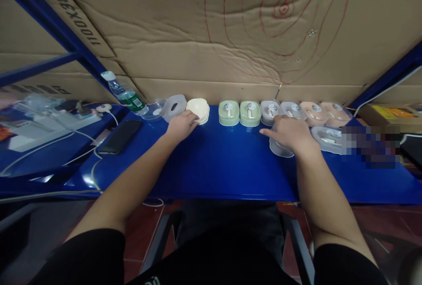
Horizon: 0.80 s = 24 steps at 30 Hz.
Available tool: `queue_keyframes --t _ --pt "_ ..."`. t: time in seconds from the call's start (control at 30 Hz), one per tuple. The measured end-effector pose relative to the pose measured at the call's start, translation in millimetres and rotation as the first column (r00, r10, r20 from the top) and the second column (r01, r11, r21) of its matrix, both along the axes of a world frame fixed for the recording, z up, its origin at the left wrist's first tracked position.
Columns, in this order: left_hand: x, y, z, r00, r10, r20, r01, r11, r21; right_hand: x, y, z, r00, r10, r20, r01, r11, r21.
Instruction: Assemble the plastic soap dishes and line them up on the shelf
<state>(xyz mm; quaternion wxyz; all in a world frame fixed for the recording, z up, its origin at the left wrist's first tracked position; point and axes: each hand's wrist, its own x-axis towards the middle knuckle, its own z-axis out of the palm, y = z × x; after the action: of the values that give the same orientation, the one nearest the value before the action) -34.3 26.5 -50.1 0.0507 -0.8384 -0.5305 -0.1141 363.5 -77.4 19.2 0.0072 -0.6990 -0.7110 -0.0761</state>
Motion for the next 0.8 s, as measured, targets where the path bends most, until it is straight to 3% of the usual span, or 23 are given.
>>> queue_keyframes --t 0.1,0.2,0.33,0.43,0.63,0.73,0.8 --pt "0 -2 1.0 1.0 0.011 -0.01 -0.011 1.0 0.006 -9 -5 -0.9 0.994 0.099 -0.04 -0.102 0.991 -0.081" --pt "0 -4 2.1 1.0 0.024 -0.005 -0.024 1.0 0.011 -27 -12 -0.9 0.952 0.279 -0.122 -0.29 0.953 -0.084" --pt "1 -7 3.5 0.998 0.041 0.052 -0.043 0.999 0.028 -53 -19 -4.9 0.787 0.557 -0.265 -0.583 0.812 -0.027" --pt "3 -10 3.7 0.995 0.044 0.094 -0.049 0.998 0.048 -65 -20 -12.1 0.677 0.659 -0.328 -0.687 0.726 0.041" --pt "6 -17 3.6 0.973 -0.09 0.21 0.071 0.993 0.095 -66 -9 -35.4 0.758 0.572 -0.312 -0.574 0.813 0.097" --pt "7 -22 7.0 0.915 -0.273 0.298 0.249 0.961 0.116 -66 -2 -45.4 0.721 0.574 -0.387 -0.587 0.803 0.097" --pt "8 -26 9.5 0.849 -0.411 0.331 0.402 0.91 0.099 -69 2 -50.0 0.689 0.571 -0.447 -0.583 0.803 0.126"
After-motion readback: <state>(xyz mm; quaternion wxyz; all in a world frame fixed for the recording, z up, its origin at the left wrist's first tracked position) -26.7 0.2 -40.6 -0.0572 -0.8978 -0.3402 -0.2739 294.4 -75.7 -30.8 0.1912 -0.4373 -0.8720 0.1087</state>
